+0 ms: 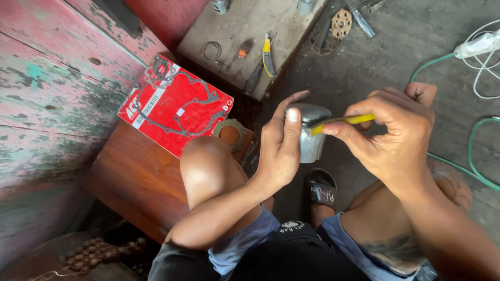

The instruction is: Cleaning carbon deposits and residue from a motorcycle piston using a small scraping tool

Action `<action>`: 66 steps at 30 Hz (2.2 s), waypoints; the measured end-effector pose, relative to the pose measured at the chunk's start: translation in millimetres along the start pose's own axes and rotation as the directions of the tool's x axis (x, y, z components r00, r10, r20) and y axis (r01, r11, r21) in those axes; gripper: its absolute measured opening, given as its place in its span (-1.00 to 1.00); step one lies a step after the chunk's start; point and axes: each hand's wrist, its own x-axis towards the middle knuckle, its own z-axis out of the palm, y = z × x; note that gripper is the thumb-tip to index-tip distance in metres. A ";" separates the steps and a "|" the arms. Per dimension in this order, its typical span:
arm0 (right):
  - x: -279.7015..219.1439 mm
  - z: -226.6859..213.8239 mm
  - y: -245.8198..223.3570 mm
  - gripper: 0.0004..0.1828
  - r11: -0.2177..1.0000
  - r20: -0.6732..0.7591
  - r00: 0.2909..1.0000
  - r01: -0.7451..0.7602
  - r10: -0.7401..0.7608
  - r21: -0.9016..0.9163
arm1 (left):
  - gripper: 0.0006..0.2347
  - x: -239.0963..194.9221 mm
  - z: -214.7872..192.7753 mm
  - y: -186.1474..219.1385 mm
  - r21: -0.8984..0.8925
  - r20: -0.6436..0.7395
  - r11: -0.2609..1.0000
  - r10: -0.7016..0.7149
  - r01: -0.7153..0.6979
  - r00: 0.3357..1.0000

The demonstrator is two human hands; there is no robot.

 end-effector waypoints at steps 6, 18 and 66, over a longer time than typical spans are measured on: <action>-14.0 0.3 47.2 -0.56 0.982 -0.031 0.998 -0.066 0.061 -0.177 | -0.50 11.4 -7.0 -18.3 -0.219 0.004 0.975 -0.049 0.049 0.999; -12.7 16.4 52.0 -0.68 0.973 0.081 0.974 -0.217 0.212 0.072 | -0.41 14.8 -2.6 -4.5 -0.560 0.325 0.660 -0.380 0.501 0.866; -9.4 -7.8 50.0 -0.67 0.968 0.117 0.965 -0.243 0.235 0.057 | -0.40 8.9 -5.8 12.0 0.136 0.158 0.990 0.011 -0.033 0.987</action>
